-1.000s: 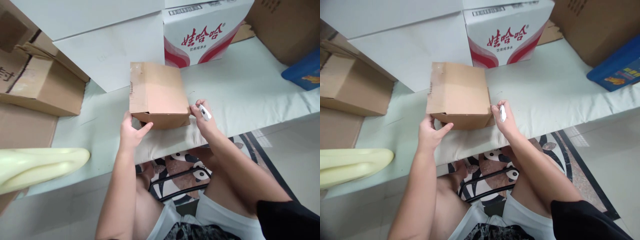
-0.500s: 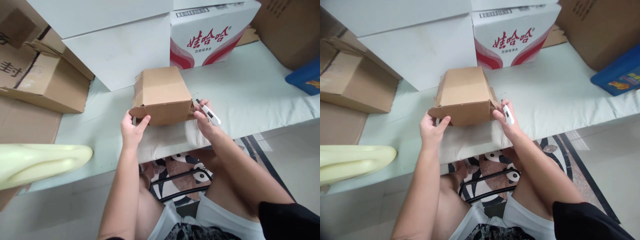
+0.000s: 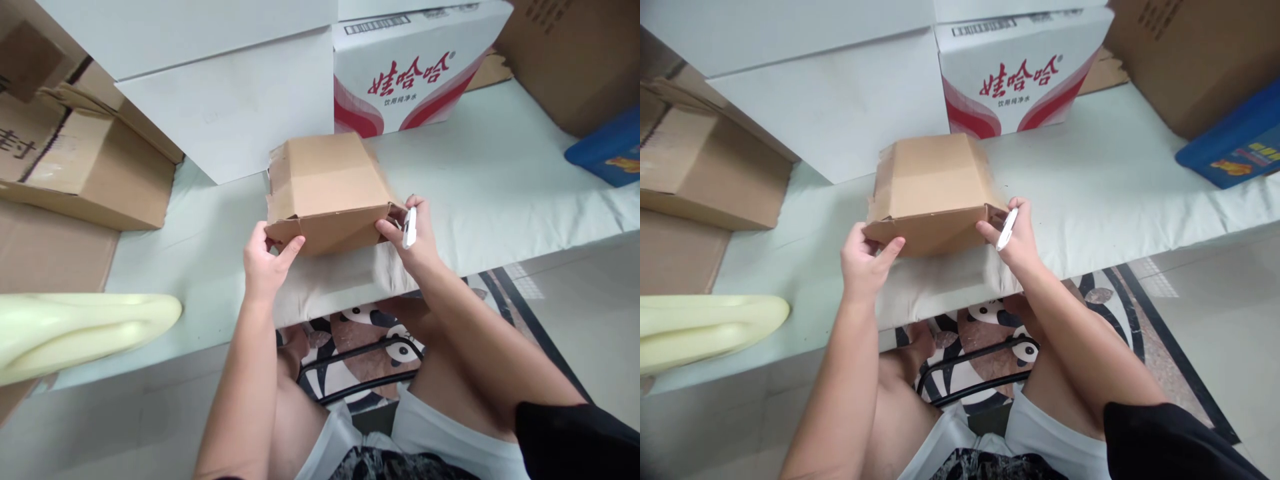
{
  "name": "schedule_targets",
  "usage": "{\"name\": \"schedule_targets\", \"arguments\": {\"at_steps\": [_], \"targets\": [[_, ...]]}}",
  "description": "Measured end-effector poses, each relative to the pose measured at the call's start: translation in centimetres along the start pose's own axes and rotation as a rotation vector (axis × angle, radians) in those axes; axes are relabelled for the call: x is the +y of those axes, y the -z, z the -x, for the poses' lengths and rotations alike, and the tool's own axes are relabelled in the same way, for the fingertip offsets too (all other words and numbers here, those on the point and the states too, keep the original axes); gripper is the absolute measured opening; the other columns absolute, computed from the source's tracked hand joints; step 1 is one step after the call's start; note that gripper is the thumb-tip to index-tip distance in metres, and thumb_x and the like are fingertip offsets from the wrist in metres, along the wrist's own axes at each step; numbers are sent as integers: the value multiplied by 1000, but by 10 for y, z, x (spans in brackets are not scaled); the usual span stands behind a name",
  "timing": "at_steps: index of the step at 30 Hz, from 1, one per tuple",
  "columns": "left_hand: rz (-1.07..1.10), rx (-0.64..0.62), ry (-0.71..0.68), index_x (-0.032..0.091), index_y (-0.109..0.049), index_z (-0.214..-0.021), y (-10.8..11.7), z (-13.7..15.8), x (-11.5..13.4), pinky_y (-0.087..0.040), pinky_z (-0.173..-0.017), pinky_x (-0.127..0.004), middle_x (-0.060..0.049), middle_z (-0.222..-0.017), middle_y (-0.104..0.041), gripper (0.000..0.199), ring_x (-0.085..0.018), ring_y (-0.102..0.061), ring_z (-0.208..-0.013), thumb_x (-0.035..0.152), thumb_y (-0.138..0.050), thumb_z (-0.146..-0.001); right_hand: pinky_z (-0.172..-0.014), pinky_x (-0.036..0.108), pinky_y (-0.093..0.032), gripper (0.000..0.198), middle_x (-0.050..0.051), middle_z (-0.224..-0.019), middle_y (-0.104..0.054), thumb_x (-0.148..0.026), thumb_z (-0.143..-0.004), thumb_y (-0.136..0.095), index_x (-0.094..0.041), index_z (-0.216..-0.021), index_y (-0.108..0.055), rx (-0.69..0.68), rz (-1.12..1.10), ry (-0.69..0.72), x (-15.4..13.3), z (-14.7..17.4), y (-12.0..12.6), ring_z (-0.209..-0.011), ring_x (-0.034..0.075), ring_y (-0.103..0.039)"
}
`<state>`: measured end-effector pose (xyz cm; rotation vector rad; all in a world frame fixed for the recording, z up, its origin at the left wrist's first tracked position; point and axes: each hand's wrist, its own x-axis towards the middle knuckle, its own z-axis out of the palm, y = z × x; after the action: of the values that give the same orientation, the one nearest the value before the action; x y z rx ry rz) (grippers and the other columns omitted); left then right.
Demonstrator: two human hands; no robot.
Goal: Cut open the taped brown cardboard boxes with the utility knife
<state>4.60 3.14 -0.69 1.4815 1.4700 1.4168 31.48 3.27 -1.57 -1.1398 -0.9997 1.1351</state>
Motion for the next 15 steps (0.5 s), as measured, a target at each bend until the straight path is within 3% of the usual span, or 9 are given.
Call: {"name": "schedule_targets", "arguments": {"at_steps": [3,6,11,15], "targets": [[27,-19,-33,19,-61,-97,-3,0,1,-53,-68,-27,-4,-91,-69,61,-16,-67,-78,63,-90,-68,-63,32,-40,65,-5,-82,-46,-44,-69,-90,-30,-100,-35,163,174,71,-3,0,2,-72,17,-47],[21,-23,-54,19,-61,-109,-4,0,1,-56,-73,-30,-6,-97,-72,67,-20,-71,-84,64,-89,-68,-63,32,-35,50,-4,-79,-39,-52,-80,-80,-29,-97,-39,238,232,125,-4,-1,7,-70,17,-41],[-30,-37,-4,22,-58,-112,-1,4,2,-42,-52,-27,4,-67,-62,70,-13,-53,-52,62,-90,-65,-60,31,-31,41,-4,-77,-37,-64,-91,-63,-29,-94,-44,255,162,135,0,-8,19,-64,16,-40],[56,-147,15,25,-56,-107,-1,8,4,-37,-47,-25,7,-59,-59,61,-12,-49,-45,51,-91,-64,-57,31,-31,39,-4,-74,-36,-66,-92,-62,-30,-98,-48,250,181,181,1,-11,24,-61,16,-40]]}}
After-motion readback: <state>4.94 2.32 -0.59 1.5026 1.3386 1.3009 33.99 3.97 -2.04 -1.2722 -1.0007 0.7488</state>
